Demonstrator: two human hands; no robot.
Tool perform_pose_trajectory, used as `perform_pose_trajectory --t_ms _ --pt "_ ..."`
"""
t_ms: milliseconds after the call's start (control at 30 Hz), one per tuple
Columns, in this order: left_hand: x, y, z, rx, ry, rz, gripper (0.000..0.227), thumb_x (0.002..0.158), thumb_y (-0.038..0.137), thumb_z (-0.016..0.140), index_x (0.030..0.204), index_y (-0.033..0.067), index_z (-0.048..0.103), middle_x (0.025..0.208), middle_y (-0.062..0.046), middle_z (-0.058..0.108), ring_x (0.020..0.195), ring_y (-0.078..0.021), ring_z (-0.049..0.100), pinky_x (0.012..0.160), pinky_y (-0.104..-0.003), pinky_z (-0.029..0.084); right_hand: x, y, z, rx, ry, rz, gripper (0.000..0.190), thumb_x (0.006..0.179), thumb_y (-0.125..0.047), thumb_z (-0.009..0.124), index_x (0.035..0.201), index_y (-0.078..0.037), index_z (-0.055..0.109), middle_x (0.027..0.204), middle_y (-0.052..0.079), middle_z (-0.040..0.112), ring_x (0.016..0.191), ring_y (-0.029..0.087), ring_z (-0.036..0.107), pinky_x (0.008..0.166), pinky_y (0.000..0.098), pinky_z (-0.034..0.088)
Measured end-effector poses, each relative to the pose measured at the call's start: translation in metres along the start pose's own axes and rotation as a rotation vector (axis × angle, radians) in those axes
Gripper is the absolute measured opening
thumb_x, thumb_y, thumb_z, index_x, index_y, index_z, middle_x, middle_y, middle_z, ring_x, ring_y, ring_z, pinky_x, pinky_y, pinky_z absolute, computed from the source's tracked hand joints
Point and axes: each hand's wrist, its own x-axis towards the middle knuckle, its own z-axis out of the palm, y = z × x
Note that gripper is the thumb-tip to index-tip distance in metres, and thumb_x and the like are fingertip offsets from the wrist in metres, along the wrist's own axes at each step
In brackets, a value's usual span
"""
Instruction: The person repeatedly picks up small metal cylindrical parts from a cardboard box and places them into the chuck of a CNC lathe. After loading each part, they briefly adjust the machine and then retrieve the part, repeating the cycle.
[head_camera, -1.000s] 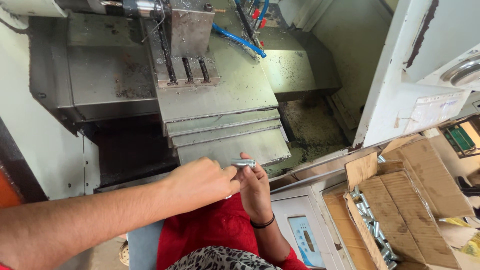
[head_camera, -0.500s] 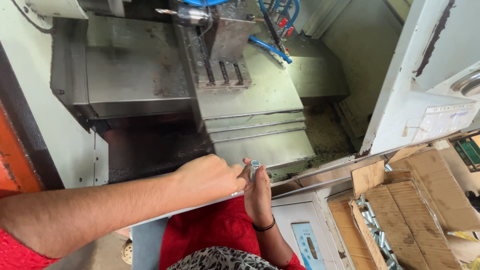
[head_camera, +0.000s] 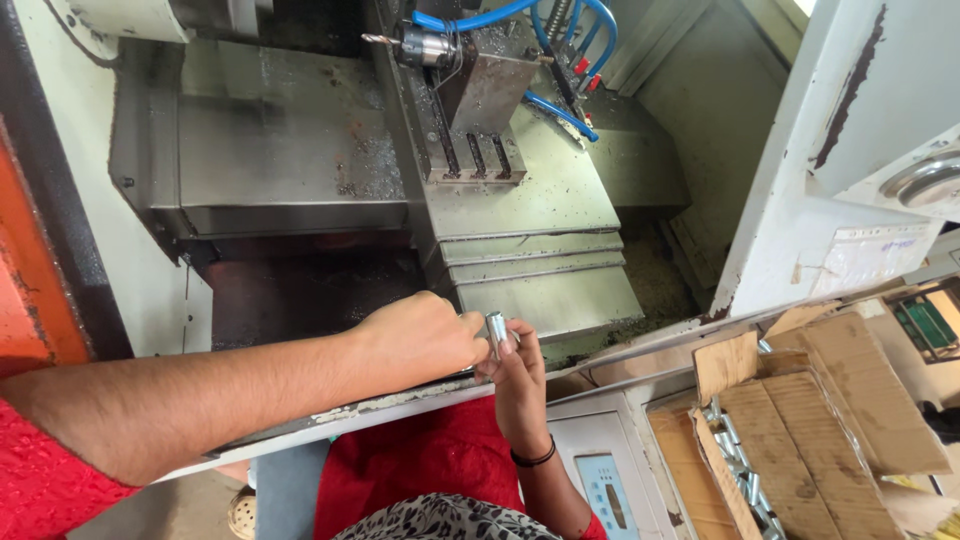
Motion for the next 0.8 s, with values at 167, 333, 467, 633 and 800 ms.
perform_pose_trajectory --t_ms 167,333,467,633,800 --pt "-0.003 0.001 -0.004 0.066 -0.055 -0.005 0.021 0.08 0.013 0.066 0.1 0.006 0.068 0.089 -0.014 0.066 0.063 -0.0298 0.073 0.049 -0.04 0.058 0.022 -0.009 0.007 -0.178 0.007 -0.05 0.027 0.101 -0.009 0.056 0.127 0.0 0.059 0.105 0.01 0.07 0.09 0.018 0.065 0.079 0.0338 0.054" --pt "-0.006 0.002 -0.011 0.016 0.001 0.025 0.01 0.079 0.015 0.068 0.085 0.007 0.066 0.083 -0.013 0.064 0.063 -0.0304 0.071 0.05 -0.042 0.056 0.098 -0.039 0.042 -0.373 -0.219 -0.109 0.033 0.105 -0.013 0.058 0.135 0.001 0.06 0.114 0.007 0.07 0.101 0.013 0.064 0.084 0.0288 0.056" --pt "0.006 -0.006 -0.029 0.065 0.084 0.003 0.012 0.072 0.011 0.07 0.083 0.0084 0.066 0.082 -0.013 0.064 0.063 -0.0287 0.071 0.047 -0.04 0.055 0.193 -0.037 0.117 -0.598 -0.507 -0.215 0.035 0.099 -0.012 0.067 0.133 -0.004 0.061 0.095 0.005 0.066 0.079 0.011 0.059 0.067 0.0286 0.052" --pt "-0.006 -0.031 -0.04 0.2 0.029 -0.104 0.009 0.075 0.012 0.071 0.082 0.0082 0.067 0.082 -0.012 0.065 0.062 -0.0258 0.071 0.049 -0.038 0.055 0.295 0.016 0.195 -1.223 -0.479 -0.623 0.02 0.088 -0.018 0.08 0.103 -0.007 0.072 0.084 0.016 0.073 0.075 0.032 0.07 0.069 0.0409 0.055" --pt "-0.016 -0.05 -0.042 0.235 0.043 -0.258 0.008 0.075 0.012 0.071 0.082 0.0095 0.07 0.085 -0.011 0.068 0.067 -0.025 0.072 0.051 -0.038 0.056 0.392 0.096 0.216 -1.244 -0.22 -0.585 0.021 0.083 -0.011 0.077 0.102 -0.006 0.072 0.091 0.02 0.075 0.088 0.039 0.072 0.08 0.0461 0.058"
